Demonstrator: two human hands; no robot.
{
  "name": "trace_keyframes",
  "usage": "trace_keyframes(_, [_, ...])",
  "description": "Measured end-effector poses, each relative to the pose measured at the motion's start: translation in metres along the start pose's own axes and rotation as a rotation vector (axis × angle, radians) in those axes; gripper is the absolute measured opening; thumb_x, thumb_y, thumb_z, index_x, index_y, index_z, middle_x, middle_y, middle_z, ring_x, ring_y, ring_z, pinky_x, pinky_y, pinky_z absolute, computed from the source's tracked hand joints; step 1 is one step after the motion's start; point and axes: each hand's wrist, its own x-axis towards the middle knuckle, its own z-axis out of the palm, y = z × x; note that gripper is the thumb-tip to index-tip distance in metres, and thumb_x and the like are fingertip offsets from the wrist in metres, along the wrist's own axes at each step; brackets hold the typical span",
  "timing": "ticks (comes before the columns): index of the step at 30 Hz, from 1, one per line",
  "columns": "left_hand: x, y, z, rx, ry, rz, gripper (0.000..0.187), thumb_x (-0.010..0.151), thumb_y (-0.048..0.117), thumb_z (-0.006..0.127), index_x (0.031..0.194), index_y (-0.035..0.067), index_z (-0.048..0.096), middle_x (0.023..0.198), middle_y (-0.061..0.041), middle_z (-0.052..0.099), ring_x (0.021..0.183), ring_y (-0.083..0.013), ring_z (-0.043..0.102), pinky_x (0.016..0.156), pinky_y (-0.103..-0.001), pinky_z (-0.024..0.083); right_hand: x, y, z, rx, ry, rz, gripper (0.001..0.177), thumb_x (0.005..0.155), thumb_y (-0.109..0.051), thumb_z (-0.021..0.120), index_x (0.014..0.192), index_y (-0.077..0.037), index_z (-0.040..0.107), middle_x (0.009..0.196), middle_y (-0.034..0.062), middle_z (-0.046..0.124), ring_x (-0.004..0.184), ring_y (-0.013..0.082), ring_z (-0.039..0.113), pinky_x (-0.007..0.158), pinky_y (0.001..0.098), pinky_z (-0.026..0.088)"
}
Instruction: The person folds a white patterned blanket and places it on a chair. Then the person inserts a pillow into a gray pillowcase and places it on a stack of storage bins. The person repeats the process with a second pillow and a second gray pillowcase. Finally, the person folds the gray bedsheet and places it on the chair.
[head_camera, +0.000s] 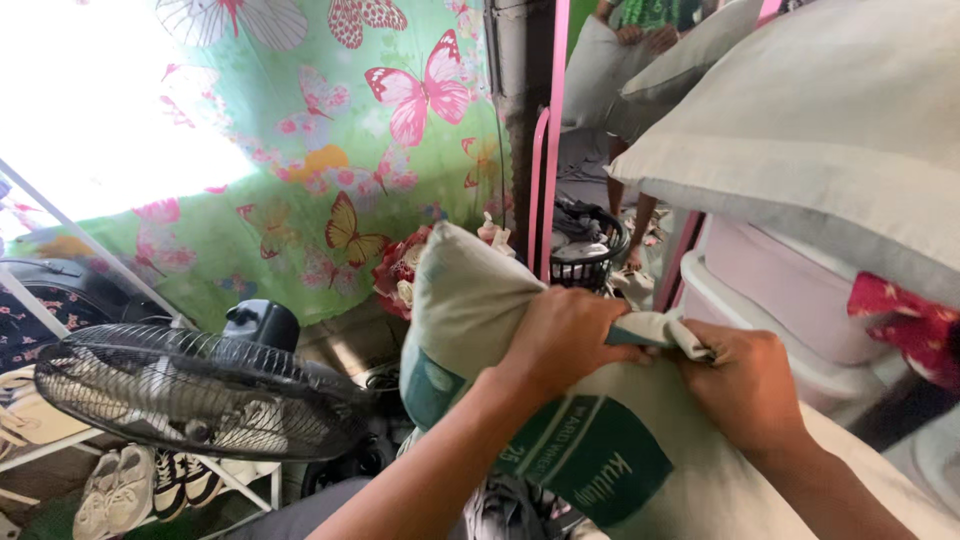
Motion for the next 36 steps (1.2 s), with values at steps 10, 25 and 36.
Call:
trace_keyframes(10, [0.066, -0.017, -0.032, 0.05, 0.128, -0.051, 0.038, 0.079, 0.046, 0.081, 0.092, 0.011, 0.073, 0.073, -0.013, 0.068, 0.075, -0.0354, 0.069, 0.066, -0.05, 0.05, 0.085, -0.002, -0.011, 0.065, 0.051, -0.172, 0.017, 0.082, -0.013, 0.076, 0.099, -0.014, 0.079, 0.078, 0.0149, 0.073, 0.061, 0.0303, 0.069, 0.058, 0.0381, 0.052])
trace_keyframes(25, [0.16, -0.025, -0.076, -0.121, 0.329, 0.216, 0.024, 0.072, 0.016, 0.084, 0.086, 0.007, 0.068, 0.083, -0.019, 0.069, 0.081, -0.0403, 0.068, 0.064, -0.048, 0.052, 0.075, 0.022, -0.05, -0.371, 0.351, -0.15, 0.113, 0.056, -0.063, 0.087, 0.14, 0.004, 0.05, 0.119, 0.0223, 0.062, 0.111, 0.0411, 0.058, 0.099, 0.0493, 0.045])
trace_keyframes(36, [0.269, -0.034, -0.11, -0.334, 0.563, 0.489, 0.016, 0.076, 0.011, 0.081, 0.091, 0.007, 0.076, 0.077, -0.017, 0.072, 0.069, -0.031, 0.074, 0.064, -0.04, 0.056, 0.1, -0.029, -0.086, -0.59, 0.712, -0.136, 0.097, 0.076, -0.05, 0.085, 0.151, -0.002, 0.048, 0.141, 0.0198, 0.055, 0.127, 0.0381, 0.052, 0.112, 0.048, 0.042])
